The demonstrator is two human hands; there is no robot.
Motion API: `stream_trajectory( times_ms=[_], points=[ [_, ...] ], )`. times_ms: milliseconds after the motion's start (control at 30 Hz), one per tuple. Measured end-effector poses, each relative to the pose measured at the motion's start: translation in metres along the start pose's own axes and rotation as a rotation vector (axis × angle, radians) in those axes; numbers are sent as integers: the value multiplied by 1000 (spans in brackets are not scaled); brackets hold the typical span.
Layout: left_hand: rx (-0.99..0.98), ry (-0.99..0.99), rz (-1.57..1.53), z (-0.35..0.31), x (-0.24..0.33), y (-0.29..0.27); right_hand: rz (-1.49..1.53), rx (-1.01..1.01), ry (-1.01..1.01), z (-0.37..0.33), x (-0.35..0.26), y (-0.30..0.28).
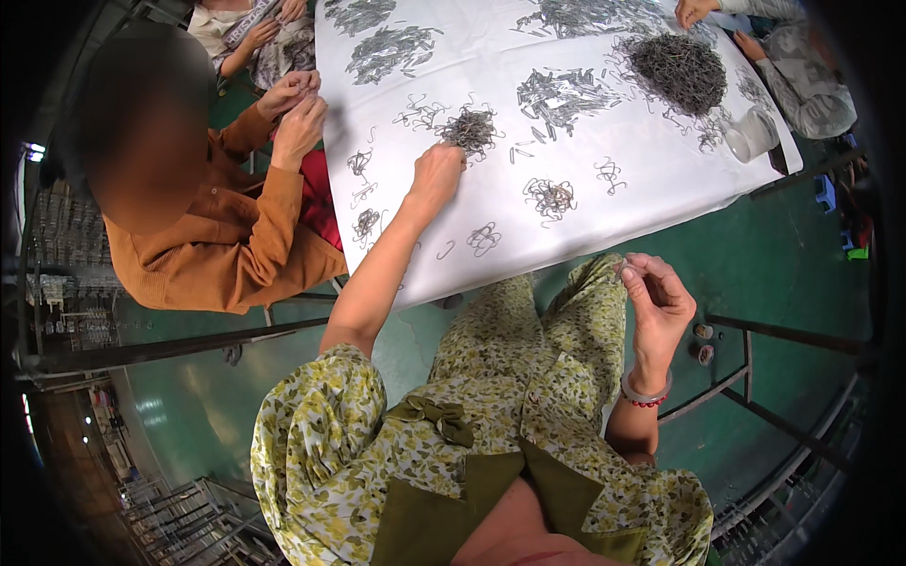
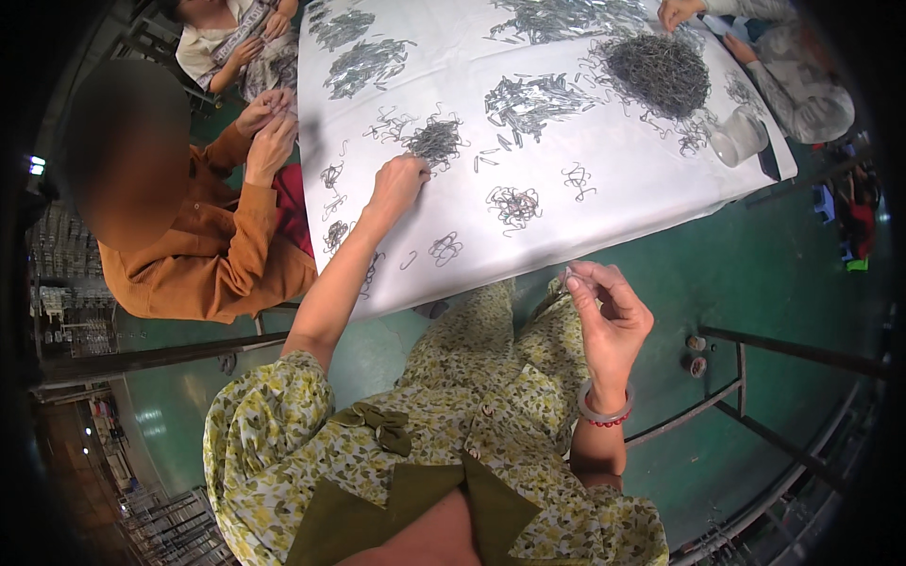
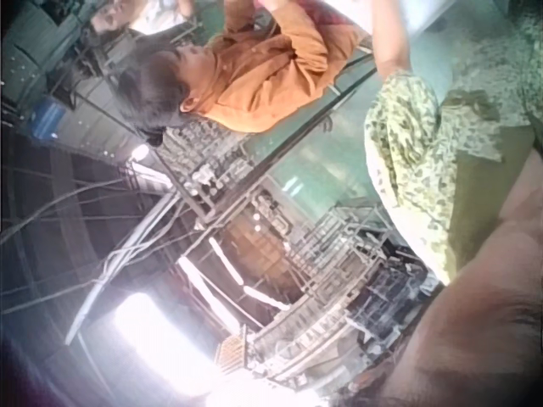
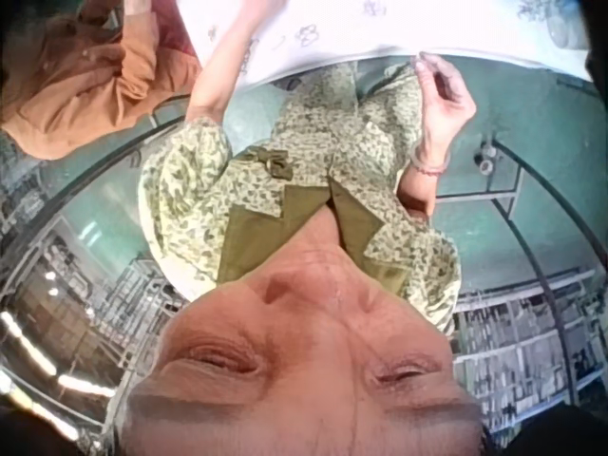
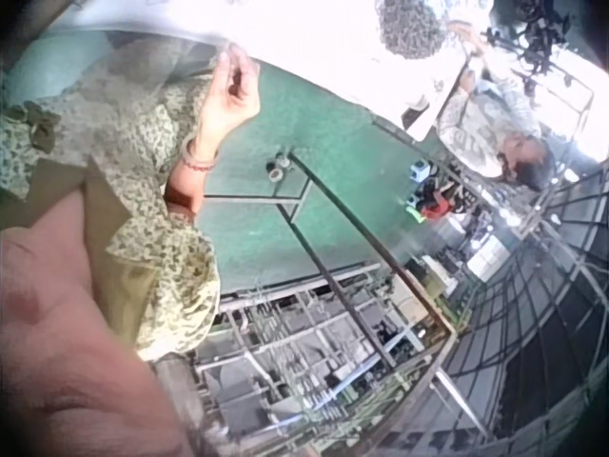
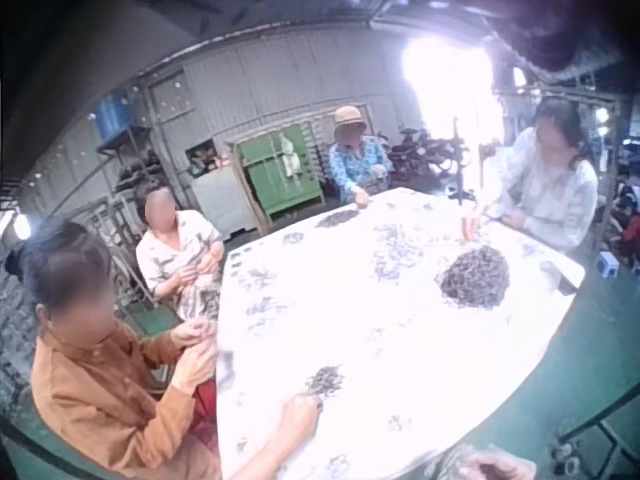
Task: The person sits at a table and repeatedly picks up small wire pieces, twists them into loops, and places them into a hanging rack. They also gather loose wires from the table surface and continue the loop-forming process.
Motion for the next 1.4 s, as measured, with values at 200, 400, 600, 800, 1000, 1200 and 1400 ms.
stream_trajectory(
  times_ms=[200, 400, 600, 800, 1000, 1200, 1400],
  points=[
    [6, -116, -28, 0, -10, -9, 14, 2, 29, -1, 9, -1],
    [50, -188, -25, 31, -51, -37, -26, 4, 67, 1, 10, 4],
    [-223, -328, -887, 15, -4, -51, -44, 54, 18, 0, 7, 7],
    [-839, 2, -1376, -89, 160, -67, -196, 75, 41, -1, 19, 5],
    [-696, 88, -1321, -96, 173, -34, -108, 148, 40, -11, 25, 4],
    [-457, 19, -1303, -104, 168, -38, -188, 69, -34, -12, 27, 14],
    [-365, 0, -1206, -113, 155, -56, -143, 142, 60, 16, 35, 12]
  ],
)
Point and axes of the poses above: each hand's wrist, its own z-axis towards the middle knuckle, its own y-axis out of the palm, x = y × z, the point moved 7 cm from there along z, towards the middle knuckle, and after that the axes turned 13 degrees about -y, right-handed, at the moved point
